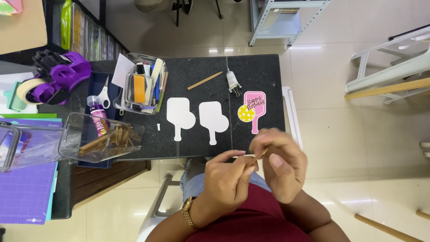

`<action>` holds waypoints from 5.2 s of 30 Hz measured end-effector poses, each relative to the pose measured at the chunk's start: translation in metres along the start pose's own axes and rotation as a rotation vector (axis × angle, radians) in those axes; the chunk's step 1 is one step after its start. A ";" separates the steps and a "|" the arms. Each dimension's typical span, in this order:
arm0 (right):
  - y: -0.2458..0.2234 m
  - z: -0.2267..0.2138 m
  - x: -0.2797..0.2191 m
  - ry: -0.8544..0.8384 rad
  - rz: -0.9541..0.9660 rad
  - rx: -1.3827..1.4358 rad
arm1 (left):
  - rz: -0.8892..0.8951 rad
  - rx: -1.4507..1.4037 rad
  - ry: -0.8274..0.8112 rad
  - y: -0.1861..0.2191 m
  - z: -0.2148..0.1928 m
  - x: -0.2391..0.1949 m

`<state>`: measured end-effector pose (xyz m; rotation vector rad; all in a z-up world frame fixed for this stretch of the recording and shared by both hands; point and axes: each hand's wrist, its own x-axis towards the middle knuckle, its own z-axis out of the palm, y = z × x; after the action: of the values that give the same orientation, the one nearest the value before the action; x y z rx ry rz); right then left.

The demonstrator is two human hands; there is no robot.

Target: Assembling birthday signs by gluing wooden sticks to paper cutouts.

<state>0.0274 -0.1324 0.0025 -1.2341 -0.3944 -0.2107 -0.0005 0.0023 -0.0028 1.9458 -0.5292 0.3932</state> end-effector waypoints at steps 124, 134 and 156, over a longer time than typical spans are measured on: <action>0.023 0.017 0.032 0.009 0.242 -0.019 | 0.028 0.111 0.101 -0.024 -0.042 0.030; 0.022 0.069 0.053 -0.035 0.168 -0.122 | 0.041 0.089 0.156 -0.039 -0.076 0.029; 0.029 0.116 0.029 0.025 0.104 -0.164 | 0.094 0.075 0.173 -0.051 -0.113 -0.002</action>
<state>0.0439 -0.0119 0.0205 -1.4083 -0.2947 -0.1722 0.0204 0.1247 0.0037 1.9407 -0.5004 0.6430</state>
